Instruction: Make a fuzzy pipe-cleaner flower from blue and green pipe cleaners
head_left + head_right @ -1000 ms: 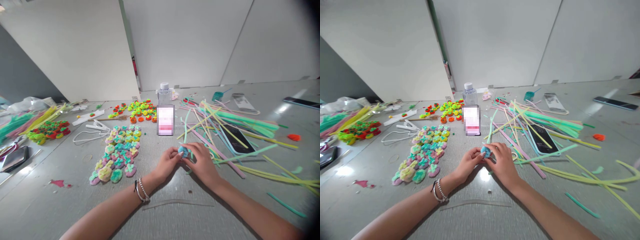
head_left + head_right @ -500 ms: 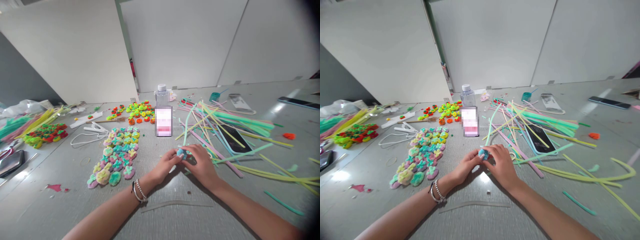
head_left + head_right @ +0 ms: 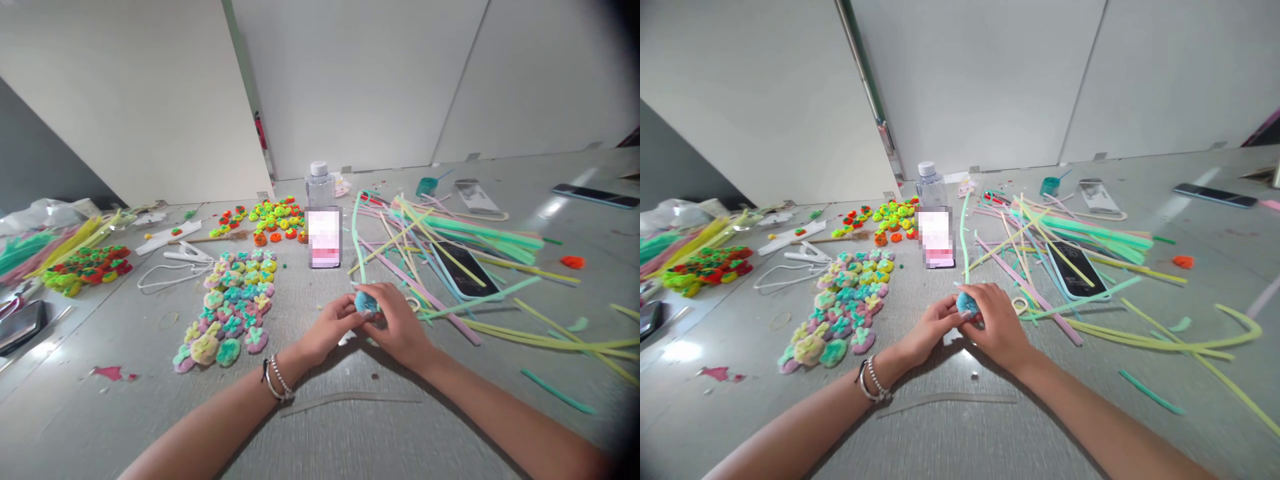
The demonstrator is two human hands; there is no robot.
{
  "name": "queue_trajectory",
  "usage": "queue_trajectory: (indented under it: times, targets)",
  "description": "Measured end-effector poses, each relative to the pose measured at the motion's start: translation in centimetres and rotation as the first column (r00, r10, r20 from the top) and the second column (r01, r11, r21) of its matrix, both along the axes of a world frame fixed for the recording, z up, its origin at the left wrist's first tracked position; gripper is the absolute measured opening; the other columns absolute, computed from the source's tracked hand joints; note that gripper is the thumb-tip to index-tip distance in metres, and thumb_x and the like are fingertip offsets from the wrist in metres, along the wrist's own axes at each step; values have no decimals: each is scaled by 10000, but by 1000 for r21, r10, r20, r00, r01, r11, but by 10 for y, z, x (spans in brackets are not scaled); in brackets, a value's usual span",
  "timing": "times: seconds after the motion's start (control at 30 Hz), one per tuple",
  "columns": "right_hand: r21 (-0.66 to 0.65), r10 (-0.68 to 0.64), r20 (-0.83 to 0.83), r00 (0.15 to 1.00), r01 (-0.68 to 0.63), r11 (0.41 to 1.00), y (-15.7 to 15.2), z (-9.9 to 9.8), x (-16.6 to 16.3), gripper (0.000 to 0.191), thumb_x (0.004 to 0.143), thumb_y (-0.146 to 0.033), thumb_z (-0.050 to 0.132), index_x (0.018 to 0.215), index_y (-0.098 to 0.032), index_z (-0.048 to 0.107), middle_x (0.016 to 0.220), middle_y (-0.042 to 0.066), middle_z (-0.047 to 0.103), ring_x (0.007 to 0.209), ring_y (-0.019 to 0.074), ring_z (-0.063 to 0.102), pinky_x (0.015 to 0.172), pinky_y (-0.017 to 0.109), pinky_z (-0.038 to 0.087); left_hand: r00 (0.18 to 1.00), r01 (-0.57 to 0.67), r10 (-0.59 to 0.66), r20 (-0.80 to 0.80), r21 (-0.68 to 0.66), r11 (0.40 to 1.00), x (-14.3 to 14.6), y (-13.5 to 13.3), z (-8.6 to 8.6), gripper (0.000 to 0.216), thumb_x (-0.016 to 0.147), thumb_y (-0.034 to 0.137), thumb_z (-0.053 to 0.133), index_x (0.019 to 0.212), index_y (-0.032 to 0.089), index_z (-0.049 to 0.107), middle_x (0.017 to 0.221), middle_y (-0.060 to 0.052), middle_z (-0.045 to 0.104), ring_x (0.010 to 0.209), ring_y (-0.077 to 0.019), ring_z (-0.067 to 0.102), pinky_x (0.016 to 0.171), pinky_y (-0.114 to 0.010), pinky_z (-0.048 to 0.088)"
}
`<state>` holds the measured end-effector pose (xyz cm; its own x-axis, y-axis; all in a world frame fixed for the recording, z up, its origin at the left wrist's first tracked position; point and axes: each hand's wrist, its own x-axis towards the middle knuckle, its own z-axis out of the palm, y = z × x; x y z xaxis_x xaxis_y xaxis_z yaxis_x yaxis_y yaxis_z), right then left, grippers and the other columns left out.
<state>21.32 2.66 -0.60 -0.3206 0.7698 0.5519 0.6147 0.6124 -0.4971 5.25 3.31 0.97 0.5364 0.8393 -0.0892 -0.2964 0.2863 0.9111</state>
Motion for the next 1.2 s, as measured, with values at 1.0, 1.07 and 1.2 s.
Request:
queue_trajectory:
  times: [1.0, 1.07, 1.2]
  targets:
    - [35, 3, -30, 1000, -2, 999, -2, -6, 1, 374, 885, -295, 614, 1244, -269, 513, 1121, 65, 664, 1030, 252, 592, 878, 409, 458, 989, 59, -17, 148, -286, 956, -1, 0, -2, 244, 735, 316, 770, 846, 122, 674, 824, -49, 609, 770, -138, 549, 764, -280, 428]
    - [62, -5, -27, 1000, 6, 998, -2, -6, 1, 359, 894, -295, 601, 1242, -263, 521, 1116, 71, 672, 1026, 252, 597, 880, 410, 461, 989, 57, -13, 146, -298, 953, -2, 0, -4, 246, 731, 320, 775, 836, 123, 672, 817, -42, 607, 765, -133, 549, 768, -280, 424]
    - [85, -29, -18, 999, 30, 996, -2, -6, 1, 306, 907, -283, 581, 1209, -244, 557, 1092, 79, 682, 1010, 248, 605, 872, 401, 470, 988, 48, 2, 154, -321, 946, -2, 1, -8, 269, 709, 323, 795, 837, 124, 668, 804, -33, 607, 759, -133, 558, 760, -281, 422]
